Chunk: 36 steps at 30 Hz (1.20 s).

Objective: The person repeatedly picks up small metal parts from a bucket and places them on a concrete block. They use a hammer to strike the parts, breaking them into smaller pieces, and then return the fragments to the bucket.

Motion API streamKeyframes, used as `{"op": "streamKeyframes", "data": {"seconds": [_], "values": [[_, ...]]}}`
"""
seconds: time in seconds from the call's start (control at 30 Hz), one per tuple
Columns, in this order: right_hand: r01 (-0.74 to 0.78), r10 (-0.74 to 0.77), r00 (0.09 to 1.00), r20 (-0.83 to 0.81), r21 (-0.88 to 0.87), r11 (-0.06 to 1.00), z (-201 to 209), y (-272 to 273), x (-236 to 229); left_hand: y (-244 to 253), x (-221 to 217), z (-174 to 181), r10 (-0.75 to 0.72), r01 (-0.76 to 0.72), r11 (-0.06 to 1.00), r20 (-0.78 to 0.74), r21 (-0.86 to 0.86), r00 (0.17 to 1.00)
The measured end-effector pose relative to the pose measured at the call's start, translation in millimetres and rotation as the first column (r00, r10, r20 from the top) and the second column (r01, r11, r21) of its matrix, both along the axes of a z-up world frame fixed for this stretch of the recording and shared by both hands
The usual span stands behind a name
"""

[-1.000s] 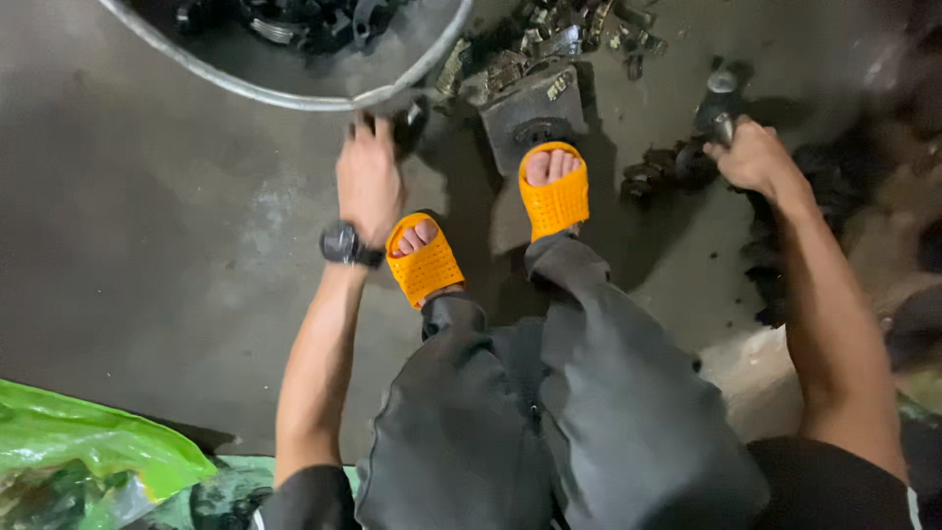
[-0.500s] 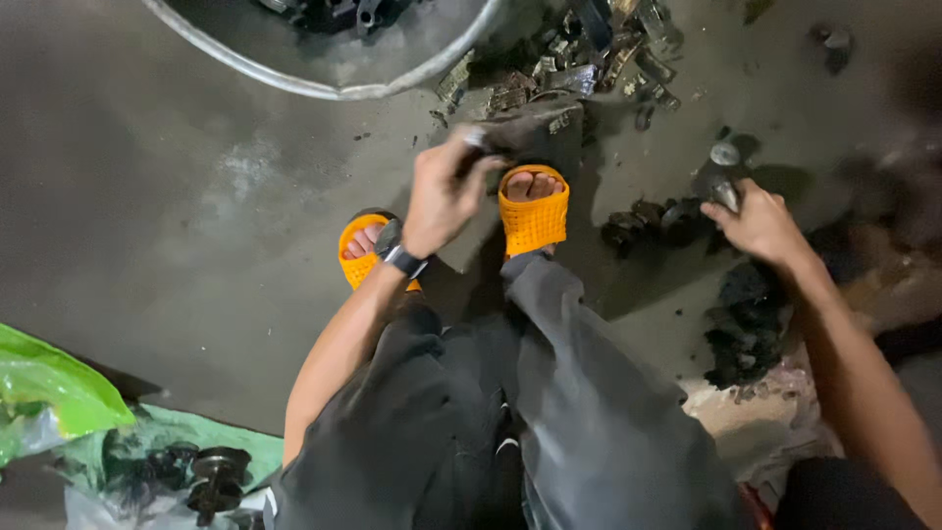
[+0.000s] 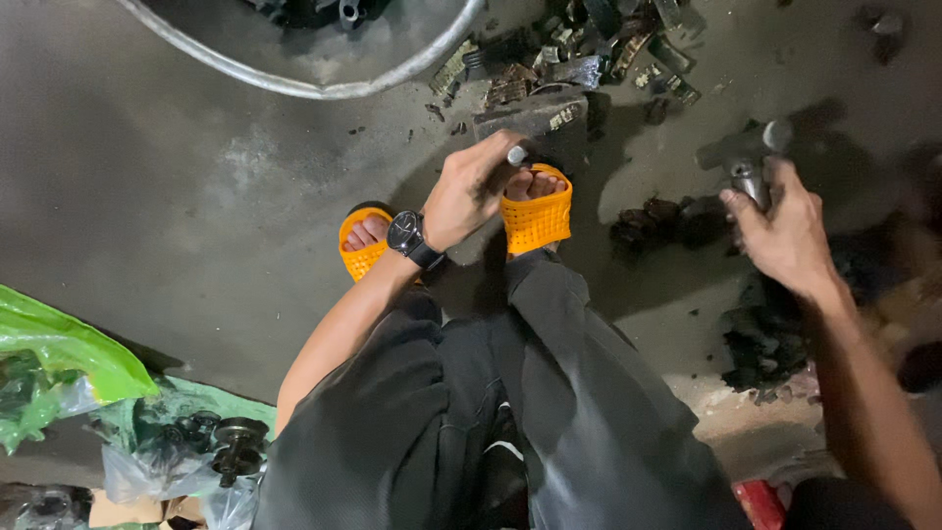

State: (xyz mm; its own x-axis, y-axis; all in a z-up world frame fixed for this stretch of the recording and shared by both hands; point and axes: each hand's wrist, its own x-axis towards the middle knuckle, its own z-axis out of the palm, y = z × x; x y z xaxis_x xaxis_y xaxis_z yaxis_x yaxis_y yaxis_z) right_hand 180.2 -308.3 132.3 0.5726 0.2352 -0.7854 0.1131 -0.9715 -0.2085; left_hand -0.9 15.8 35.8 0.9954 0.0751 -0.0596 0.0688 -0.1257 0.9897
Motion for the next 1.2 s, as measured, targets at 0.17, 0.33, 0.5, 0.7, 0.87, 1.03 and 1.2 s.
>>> {"op": "streamKeyframes", "data": {"seconds": [0.17, 0.33, 0.5, 0.7, 0.87, 1.03, 1.2], "values": [[0.069, -0.068, 0.997, -0.022, 0.538, 0.84, 20.3, 31.5, -15.5, -1.4, -1.3, -4.5, 0.008, -0.007, 1.0, 0.008, -0.024, 1.0], [-0.075, 0.049, 0.996, 0.076, 0.404, 0.912, 45.6, 72.0, -20.6, 2.3, 0.5, 2.9, -0.01, 0.011, 0.997, 0.015, -0.079, 1.0], [-0.199, 0.16, 0.98, 0.121, 0.484, 0.852, 63.9, 106.4, -27.0, 6.6, 2.8, 10.2, 0.014, -0.011, 0.992, 0.022, -0.125, 1.0], [-0.288, 0.234, 0.957, 0.171, 0.46, 0.84, 62.7, 115.1, -25.0, 5.2, -1.4, 1.4, 0.012, -0.01, 0.994, 0.02, -0.11, 1.0], [-0.252, 0.202, 0.967, 0.155, 0.475, 0.843, 61.3, 117.6, -26.6, 4.0, -5.8, -6.6, 0.008, -0.005, 0.996, 0.035, -0.094, 0.999], [-0.352, 0.27, 0.933, 0.236, 0.462, 0.814, 78.9, 130.2, -21.5, 8.3, 2.2, 2.8, -0.017, 0.022, 0.993, 0.046, -0.118, 0.999], [-0.42, 0.264, 0.907, 0.327, 0.718, 0.555, 84.0, 162.4, -8.8, 4.9, 4.6, -0.2, -0.027, 0.029, 0.997, 0.033, -0.071, 0.999]]}}
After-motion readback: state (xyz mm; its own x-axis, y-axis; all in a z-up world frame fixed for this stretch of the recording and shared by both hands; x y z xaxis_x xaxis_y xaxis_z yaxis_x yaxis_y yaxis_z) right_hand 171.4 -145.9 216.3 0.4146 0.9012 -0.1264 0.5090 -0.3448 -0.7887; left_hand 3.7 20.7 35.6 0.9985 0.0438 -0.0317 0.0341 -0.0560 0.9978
